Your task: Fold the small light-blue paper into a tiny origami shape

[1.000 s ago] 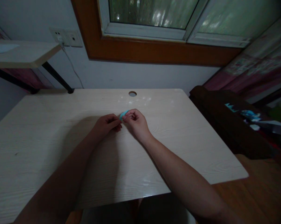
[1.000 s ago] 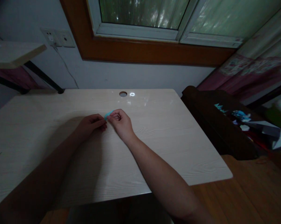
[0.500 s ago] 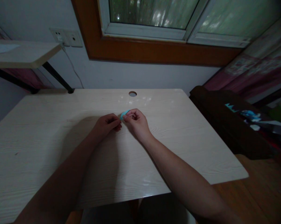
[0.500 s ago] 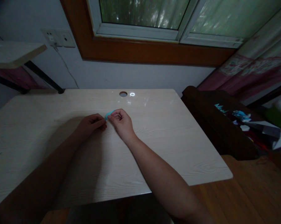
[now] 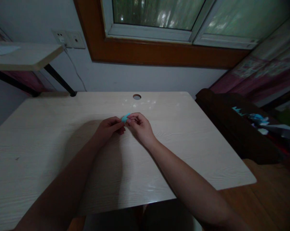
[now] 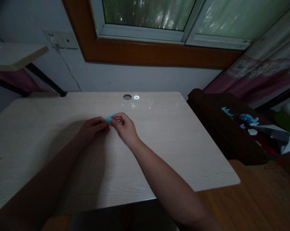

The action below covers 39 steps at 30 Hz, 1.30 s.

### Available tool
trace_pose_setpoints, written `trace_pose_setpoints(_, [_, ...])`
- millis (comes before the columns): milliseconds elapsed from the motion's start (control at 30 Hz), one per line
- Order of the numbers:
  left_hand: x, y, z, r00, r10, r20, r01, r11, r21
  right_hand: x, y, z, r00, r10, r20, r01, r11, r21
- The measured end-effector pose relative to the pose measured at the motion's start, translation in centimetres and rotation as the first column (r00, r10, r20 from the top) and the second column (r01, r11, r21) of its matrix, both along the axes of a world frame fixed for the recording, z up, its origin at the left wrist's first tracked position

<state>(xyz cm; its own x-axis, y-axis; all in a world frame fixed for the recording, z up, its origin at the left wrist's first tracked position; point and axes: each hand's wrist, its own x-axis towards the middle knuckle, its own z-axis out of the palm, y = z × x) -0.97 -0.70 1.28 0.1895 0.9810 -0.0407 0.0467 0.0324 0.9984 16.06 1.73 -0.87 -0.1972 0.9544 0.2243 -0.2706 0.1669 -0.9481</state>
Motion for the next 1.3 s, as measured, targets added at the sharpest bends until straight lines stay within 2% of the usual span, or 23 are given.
trace_pose_setpoints(367, [-0.03,0.06,-0.27,0.999,-0.024,0.036,0.025,1.0,-0.008,0.52,-0.03,-0.27,0.986,-0.036,0.165,0.028,0.998,0.055])
trace_pose_setpoints(667, [-0.01,0.18,-0.43,0.999,-0.048,0.023,0.048,0.999,-0.011,0.66,-0.09,-0.02,0.98,-0.065,0.19,0.051,0.996,0.078])
trace_pose_setpoints(1067, [-0.14,0.23,-0.33,0.996,-0.09,0.0,0.09,0.996,-0.014,0.74,-0.07,-0.09,0.98,-0.033,0.197,0.034,0.999,0.001])
trace_pose_setpoints(1300, [-0.06,0.28,-0.55,0.992,-0.084,-0.091,0.085,0.996,0.006,0.55,-0.22,0.3,0.983,-0.028,0.181,0.036,0.999,-0.036])
